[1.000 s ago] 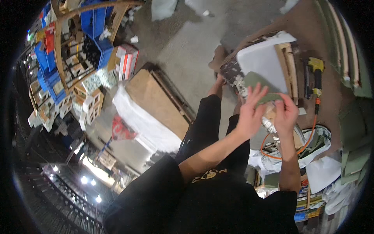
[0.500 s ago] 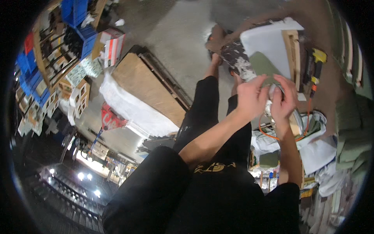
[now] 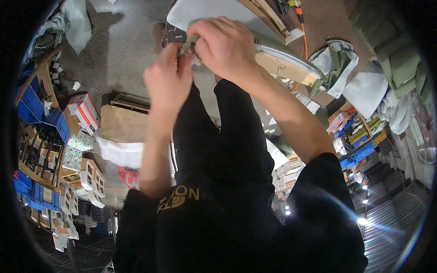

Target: Upholstering a furniture cushion by fitting a fabric cover over a frame and securing it with a pneumatic stapler.

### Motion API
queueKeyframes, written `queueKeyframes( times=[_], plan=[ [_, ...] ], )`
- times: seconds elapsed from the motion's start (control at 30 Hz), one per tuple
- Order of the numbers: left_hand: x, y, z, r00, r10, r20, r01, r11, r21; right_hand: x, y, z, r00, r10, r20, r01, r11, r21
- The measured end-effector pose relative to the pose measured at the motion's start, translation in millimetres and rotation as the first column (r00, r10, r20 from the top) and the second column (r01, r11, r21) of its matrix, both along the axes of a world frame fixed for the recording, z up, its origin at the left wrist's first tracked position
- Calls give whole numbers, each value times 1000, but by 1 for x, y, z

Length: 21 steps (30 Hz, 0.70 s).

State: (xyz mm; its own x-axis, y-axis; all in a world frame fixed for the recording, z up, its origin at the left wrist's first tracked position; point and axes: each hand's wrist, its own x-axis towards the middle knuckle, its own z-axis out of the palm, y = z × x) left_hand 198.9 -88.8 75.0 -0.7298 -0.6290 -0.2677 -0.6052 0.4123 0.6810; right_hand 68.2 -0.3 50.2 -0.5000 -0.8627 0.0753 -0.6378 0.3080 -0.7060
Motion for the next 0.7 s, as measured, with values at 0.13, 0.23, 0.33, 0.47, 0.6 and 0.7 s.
queueKeyframes(
  times=[0.13,0.23,0.33,0.47,0.6,0.7],
  plan=[
    [-12,-33,9,956,-192,223,135,959,248,8,-17,9,987,-157,-36,161,961,224],
    [-5,-32,-7,979,-204,2,190,917,350,13,-23,14,982,-188,-3,184,958,219],
    [-1,-26,2,973,-223,-62,229,894,385,10,-21,10,975,-217,39,209,966,150],
    [-6,-12,9,960,-211,-185,265,901,345,-3,-10,6,964,-221,145,231,971,-59],
    [-4,-2,10,952,-211,-223,276,908,316,-9,-2,7,966,-126,225,165,973,-164],
    [-11,-20,-5,911,-220,-350,333,892,306,-16,-3,8,952,-103,288,156,974,-167]
  ],
)
